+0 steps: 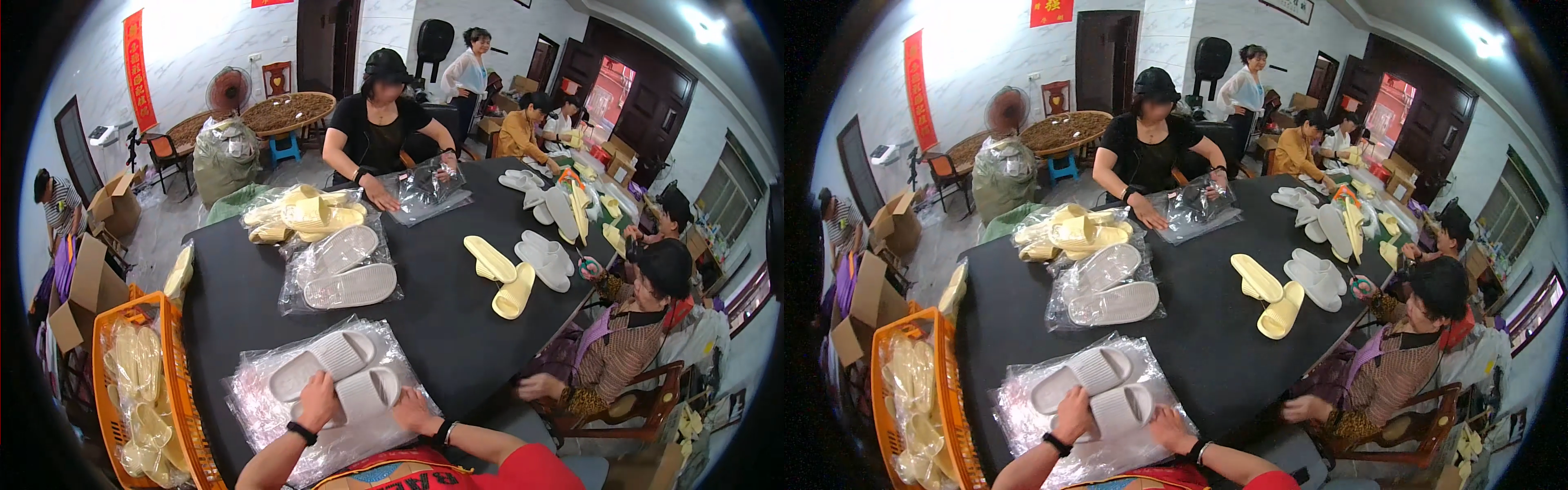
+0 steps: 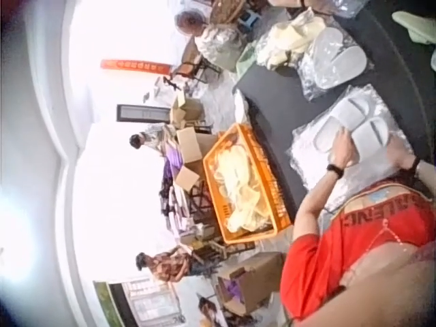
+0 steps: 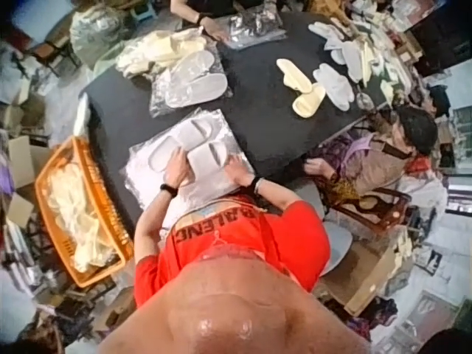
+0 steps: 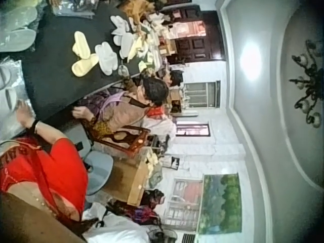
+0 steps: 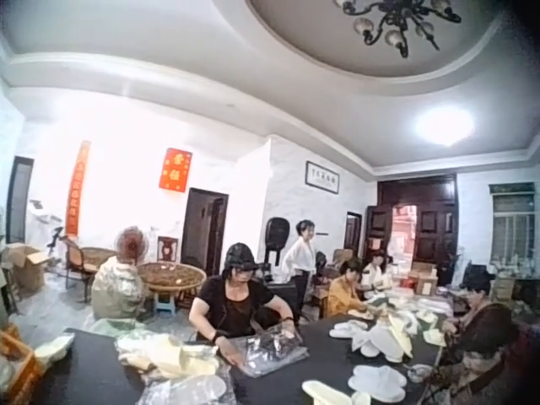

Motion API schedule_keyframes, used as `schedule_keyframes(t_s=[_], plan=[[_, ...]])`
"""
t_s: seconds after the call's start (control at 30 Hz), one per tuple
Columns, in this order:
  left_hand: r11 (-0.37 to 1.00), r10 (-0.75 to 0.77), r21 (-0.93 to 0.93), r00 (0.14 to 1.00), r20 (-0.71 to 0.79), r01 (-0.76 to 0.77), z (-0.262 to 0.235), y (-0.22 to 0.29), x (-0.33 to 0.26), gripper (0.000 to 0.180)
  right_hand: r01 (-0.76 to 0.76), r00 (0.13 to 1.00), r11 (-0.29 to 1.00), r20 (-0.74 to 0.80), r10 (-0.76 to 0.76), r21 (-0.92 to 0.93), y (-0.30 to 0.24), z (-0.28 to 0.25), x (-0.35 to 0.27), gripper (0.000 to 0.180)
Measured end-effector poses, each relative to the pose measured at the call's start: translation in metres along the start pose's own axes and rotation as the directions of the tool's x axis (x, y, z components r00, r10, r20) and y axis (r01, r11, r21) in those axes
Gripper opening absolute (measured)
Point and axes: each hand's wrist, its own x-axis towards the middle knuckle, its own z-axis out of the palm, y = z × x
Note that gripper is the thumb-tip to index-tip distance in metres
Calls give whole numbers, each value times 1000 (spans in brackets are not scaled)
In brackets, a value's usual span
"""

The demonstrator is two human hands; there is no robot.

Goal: The recorder packages various colors of shoes into plastic bags at a shared work table in a shoe manufacturing environment.

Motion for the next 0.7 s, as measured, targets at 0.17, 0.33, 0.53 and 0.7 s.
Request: schedule_keyframes(t_s=[0.17, 0.33, 0.53, 0.7], plan=[[987, -149, 82, 979, 138, 139, 66, -13, -1, 19, 230, 954, 927, -122, -275, -298, -12, 23, -29, 50], [966, -208, 181, 971, 113, 186, 52, -50, -7, 18, 224, 956, 941, -130, -263, -255, -7, 24, -28, 62], [792, -495, 294, 845, -203, 535, -6, -184, -40, 13, 174, 982, 960, -30, -185, -218, -2, 0, -7, 68], [806, -445, 237, 820, -360, 542, -93, -158, -40, 11, 145, 987, 969, 90, -130, -199, -16, -12, 8, 68]])
